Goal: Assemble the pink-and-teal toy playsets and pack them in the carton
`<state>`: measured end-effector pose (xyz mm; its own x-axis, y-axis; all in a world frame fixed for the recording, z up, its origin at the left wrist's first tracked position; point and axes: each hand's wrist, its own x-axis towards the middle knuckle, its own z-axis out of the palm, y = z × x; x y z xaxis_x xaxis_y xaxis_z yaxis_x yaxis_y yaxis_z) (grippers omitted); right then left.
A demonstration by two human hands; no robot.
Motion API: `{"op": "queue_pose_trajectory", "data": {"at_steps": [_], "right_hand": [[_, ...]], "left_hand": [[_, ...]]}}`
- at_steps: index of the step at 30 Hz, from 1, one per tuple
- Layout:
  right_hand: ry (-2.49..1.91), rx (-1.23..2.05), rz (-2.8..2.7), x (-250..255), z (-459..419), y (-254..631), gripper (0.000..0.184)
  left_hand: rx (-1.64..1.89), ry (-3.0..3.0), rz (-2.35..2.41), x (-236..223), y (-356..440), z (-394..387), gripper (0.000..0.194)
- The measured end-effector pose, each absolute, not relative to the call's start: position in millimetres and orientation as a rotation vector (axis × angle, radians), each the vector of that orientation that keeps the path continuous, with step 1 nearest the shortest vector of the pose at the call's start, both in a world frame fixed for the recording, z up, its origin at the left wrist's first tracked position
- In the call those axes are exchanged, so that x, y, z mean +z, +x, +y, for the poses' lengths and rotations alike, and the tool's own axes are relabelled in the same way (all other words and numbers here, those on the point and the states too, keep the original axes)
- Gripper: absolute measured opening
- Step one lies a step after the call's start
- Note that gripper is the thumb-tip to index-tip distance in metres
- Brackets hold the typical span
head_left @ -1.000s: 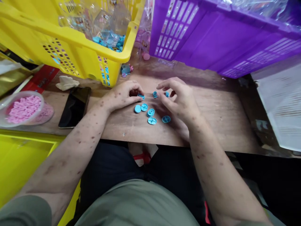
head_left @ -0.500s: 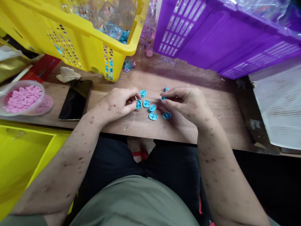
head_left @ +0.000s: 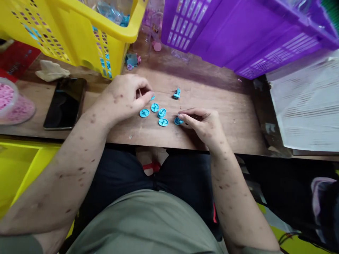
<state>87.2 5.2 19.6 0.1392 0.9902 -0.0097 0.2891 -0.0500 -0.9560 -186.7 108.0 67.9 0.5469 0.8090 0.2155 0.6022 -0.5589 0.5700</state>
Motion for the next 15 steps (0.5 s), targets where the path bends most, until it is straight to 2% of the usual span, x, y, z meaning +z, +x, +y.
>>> {"op": "queue_pose_trajectory", "data": {"at_steps": [4, 9, 13, 15], "right_hand": [[-1.514, 0.933, -1.36, 17.6, 5.9, 91.3, 0.049], [-1.497, 0.904, -1.376, 16.0, 4.2, 92.1, 0.046], [-1.532, 0.621, -1.55, 14.6, 0.3, 84.2, 0.027], [-1.548, 0.441, -1.627, 12.5, -2.7, 78.7, 0.02]], "left_hand": [[0.614, 2.399, 1.106, 78.0, -160.1, 126.9, 0.014], [0.718, 2.413, 0.967, 64.7, -126.4, 160.7, 0.011], [0.618, 2.411, 1.068, 56.6, -90.9, 174.0, 0.014], [0.558, 2.403, 1.146, 51.4, -72.0, 177.2, 0.024]]}}
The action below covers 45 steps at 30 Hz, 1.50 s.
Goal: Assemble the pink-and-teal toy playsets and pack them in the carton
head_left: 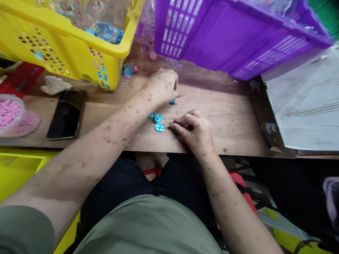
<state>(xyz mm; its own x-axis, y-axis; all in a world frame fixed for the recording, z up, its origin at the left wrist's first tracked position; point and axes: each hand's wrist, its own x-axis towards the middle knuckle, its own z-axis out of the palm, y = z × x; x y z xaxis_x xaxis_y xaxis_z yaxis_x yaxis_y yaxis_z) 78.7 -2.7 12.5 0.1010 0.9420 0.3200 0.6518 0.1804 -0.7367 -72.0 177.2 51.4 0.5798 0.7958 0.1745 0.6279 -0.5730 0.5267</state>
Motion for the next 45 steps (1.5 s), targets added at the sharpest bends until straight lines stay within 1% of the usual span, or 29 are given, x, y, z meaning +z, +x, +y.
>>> {"op": "queue_pose_trajectory", "data": {"at_steps": [2, 4, 6, 8, 12, 13, 15, 18, 21, 26, 31, 33, 34, 37, 38, 39, 42, 44, 45], "right_hand": [[-1.548, 0.345, -1.65, 9.6, -5.3, 74.7, 0.018], [-1.54, 0.331, -1.642, 6.7, -6.6, 73.5, 0.017], [-1.532, 0.348, -1.639, 4.7, -6.7, 74.6, 0.017], [-1.52, 0.364, -1.655, 3.7, -6.6, 76.3, 0.017], [-1.494, 0.3, -1.719, 2.9, -8.3, 75.9, 0.017], [-1.498, 0.268, -1.732, 2.7, -9.1, 75.2, 0.017], [-1.517, 0.229, -1.74, 2.2, -10.3, 74.0, 0.017], [-1.516, 0.248, -1.727, 1.3, -10.0, 75.2, 0.014], [-1.484, 0.3, -1.712, 1.5, -8.0, 79.5, 0.011], [-1.518, 0.416, -1.699, 4.4, -8.7, 83.8, 0.009], [-1.541, 0.36, -1.734, 5.7, -12.3, 80.4, 0.008], [-1.547, 0.353, -1.74, 5.7, -15.4, 78.0, 0.01], [-1.552, 0.367, -1.737, 6.2, -17.3, 77.1, 0.015], [-1.564, 0.455, -1.67, 12.6, -18.9, 79.3, 0.042], [-1.558, 0.476, -1.637, 16.8, -16.1, 82.2, 0.047], [-1.551, 0.472, -1.614, 21.7, -10.6, 86.0, 0.047], [-1.523, 0.334, -1.696, 36.4, 23.4, 100.5, 0.036], [-1.494, 0.275, -1.856, 40.8, 55.5, 109.8, 0.04], [-1.48, 0.298, -1.938, 40.6, 71.4, 113.6, 0.044]], "left_hand": [[0.476, 2.374, 1.216, 44.3, -57.8, 180.2, 0.038], [0.403, 2.349, 1.266, 37.6, -52.3, 182.5, 0.042], [0.404, 2.368, 1.277, 35.5, -56.9, 182.5, 0.038], [0.471, 2.428, 1.205, 41.4, -70.2, 178.7, 0.028], [0.632, 2.423, 1.043, 73.9, -111.6, 159.6, 0.006], [0.672, 2.385, 1.042, 82.8, -122.8, 153.3, 0.007], [0.738, 2.275, 1.053, 96.7, -144.2, 140.2, 0.015], [0.819, 2.084, 1.069, 104.4, -171.3, 121.7, 0.021], [0.875, 1.98, 1.091, 100.5, -190.9, 104.4, 0.02], [0.927, 1.866, 1.12, 81.3, -206.1, 76.1, 0.027], [1.064, 1.742, 1.21, 54.2, -202.7, 61.9, 0.022], [1.093, 1.685, 1.223, 43.0, -199.9, 61.5, 0.021], [1.085, 1.671, 1.211, 37.5, -198.8, 62.0, 0.021], [1.059, 1.722, 1.18, 23.5, -196.5, 62.9, 0.022], [1.057, 1.777, 1.188, 19.8, -196.0, 62.4, 0.022], [1.054, 1.847, 1.204, 16.7, -195.7, 61.6, 0.02], [1.033, 2.04, 1.248, 10.7, -195.6, 57.8, 0.018], [1.013, 2.112, 1.239, 8.7, -196.3, 56.3, 0.015], [1.008, 2.129, 1.23, 8.0, -196.7, 56.1, 0.013]]}}
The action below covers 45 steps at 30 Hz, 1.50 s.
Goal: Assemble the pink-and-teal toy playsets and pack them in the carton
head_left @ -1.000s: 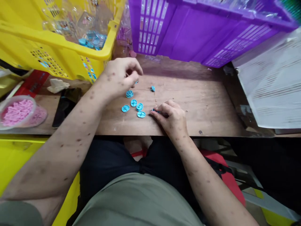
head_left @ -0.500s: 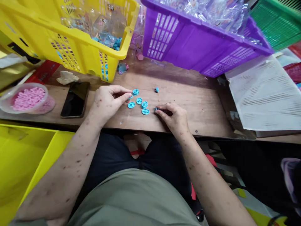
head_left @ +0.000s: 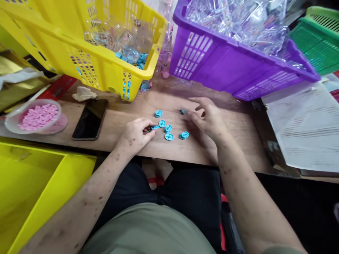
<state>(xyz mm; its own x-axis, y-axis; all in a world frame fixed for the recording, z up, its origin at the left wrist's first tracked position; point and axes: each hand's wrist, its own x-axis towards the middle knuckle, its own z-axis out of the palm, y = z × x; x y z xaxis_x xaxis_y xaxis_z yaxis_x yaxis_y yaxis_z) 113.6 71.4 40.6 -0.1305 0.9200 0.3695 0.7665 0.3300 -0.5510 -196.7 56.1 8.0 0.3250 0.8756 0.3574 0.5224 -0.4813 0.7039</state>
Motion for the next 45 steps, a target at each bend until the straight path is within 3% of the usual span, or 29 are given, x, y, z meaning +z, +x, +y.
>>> {"op": "queue_pose_trajectory", "data": {"at_steps": [5, 10, 16, 21, 27, 31, 34, 38, 40, 43, 45], "right_hand": [[-1.479, 0.557, -2.08, 29.8, 113.3, 118.5, 0.029], [-1.371, 0.845, -1.83, 38.8, 98.8, 103.4, 0.04], [-1.31, 1.051, -1.915, 62.4, 92.3, 69.4, 0.041], [-1.34, 0.902, -2.08, 59.9, 95.9, 52.6, 0.022], [-1.487, 0.746, -2.187, 48.0, 96.0, 39.1, 0.017], [-1.521, 0.709, -2.211, 48.5, 96.7, 36.5, 0.015], [-1.548, 0.686, -2.241, 53.2, 100.6, 39.1, 0.014], [-1.491, 0.688, -2.199, 53.8, 105.3, 43.0, 0.01], [-1.477, 0.703, -2.221, 51.6, 105.6, 41.5, 0.012], [-1.541, 0.701, -2.266, 50.8, 104.0, 35.5, 0.015], [-1.574, 0.669, -2.283, 53.0, 103.1, 31.9, 0.015]], "left_hand": [[1.048, 1.926, 1.222, 4.4, -200.8, 57.5, 0.012], [1.07, 1.916, 1.232, 3.3, -204.6, 56.1, 0.015], [0.951, 2.16, 1.229, 11.1, -202.7, 56.7, 0.007], [0.898, 2.24, 1.247, 12.0, -202.1, 59.9, 0.004], [0.993, 2.169, 1.201, 1.6, -202.9, 60.7, 0.006], [1.006, 2.107, 1.227, 4.3, -200.1, 55.5, 0.027], [1.072, 2.075, 1.233, 32.9, -210.0, 51.3, 0.042], [1.315, 2.12, 1.283, 110.7, -244.8, 65.2, 0.015], [1.381, 2.176, 1.351, 153.9, -262.1, 92.5, 0.018], [1.145, 2.351, 1.379, 199.7, -270.9, 162.6, 0.017], [0.726, 2.469, 1.316, 210.9, -260.1, 216.6, 0.011]]}}
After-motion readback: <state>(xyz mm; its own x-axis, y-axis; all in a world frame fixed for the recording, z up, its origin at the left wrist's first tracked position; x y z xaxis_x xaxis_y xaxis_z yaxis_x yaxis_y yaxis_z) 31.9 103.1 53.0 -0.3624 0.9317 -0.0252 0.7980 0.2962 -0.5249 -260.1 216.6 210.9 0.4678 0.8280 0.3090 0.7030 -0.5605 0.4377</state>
